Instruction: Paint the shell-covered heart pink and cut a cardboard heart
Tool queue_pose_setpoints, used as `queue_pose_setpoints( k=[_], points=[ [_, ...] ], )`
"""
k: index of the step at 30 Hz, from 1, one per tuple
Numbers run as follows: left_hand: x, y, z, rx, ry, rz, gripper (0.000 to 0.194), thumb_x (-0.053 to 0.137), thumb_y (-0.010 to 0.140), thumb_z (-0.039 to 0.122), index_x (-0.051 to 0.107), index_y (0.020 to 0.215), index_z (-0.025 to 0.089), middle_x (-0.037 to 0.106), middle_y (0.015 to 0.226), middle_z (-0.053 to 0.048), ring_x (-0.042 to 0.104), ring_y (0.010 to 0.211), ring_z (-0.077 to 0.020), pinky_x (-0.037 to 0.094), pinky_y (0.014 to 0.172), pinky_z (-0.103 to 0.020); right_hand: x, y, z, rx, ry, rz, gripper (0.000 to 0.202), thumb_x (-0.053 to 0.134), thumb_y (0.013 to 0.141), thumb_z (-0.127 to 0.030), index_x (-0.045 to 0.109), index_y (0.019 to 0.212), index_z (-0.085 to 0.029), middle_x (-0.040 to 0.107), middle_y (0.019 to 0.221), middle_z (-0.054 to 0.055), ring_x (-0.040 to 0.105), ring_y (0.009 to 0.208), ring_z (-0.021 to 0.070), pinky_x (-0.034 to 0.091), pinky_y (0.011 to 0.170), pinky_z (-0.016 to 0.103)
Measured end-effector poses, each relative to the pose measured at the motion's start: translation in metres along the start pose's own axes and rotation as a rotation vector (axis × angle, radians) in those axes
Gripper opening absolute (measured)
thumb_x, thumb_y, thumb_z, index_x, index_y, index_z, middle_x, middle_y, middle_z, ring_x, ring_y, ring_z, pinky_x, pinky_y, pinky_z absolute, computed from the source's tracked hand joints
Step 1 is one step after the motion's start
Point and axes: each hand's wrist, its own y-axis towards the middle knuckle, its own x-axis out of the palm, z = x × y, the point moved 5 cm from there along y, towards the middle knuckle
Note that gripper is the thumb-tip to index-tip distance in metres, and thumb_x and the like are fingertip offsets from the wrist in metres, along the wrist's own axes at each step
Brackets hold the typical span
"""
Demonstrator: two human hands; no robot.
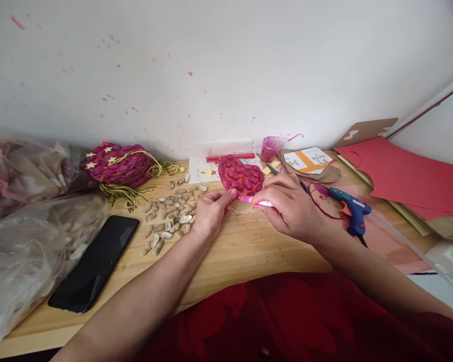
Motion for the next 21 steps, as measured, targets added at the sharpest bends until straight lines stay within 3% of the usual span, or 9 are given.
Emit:
queue_pose_setpoints(
  k=[16, 21],
  points=[
    [-0.0008, 0.003, -0.0015, -0.028, -0.065, 0.008, 0.039, 0.091, 0.056, 0.045, 0.068, 0.059, 0.013, 0.054, 0.049, 0.002, 0.039, 0.041, -0.0056, 0.025, 0.042, -0.022, 0.0005, -0.0017, -0.0029, -0.047, -0.056, -0.015, 0.009, 0.057, 0.097, -0.017, 0.063, 0.093, -0.022, 0.072, 0.084, 0.003, 0.061, 0.089, 0.022, 0.04, 0.082, 0.04],
    [-0.0009, 0.0023, 0.0007, -0.113, -0.192, 0.03, 0.042, 0.096, 0.048, 0.039, 0.068, 0.063, 0.011, 0.057, 0.055, 0.002, 0.042, 0.043, -0.0036, 0.029, 0.04, -0.017, -0.0042, -0.0033, -0.0031, -0.05, -0.042, 0.064, 0.006, 0.06, 0.097, -0.018, 0.064, 0.096, -0.022, 0.073, 0.086, 0.003, 0.061, 0.091, 0.0223, 0.044, 0.083, 0.038]
  ],
)
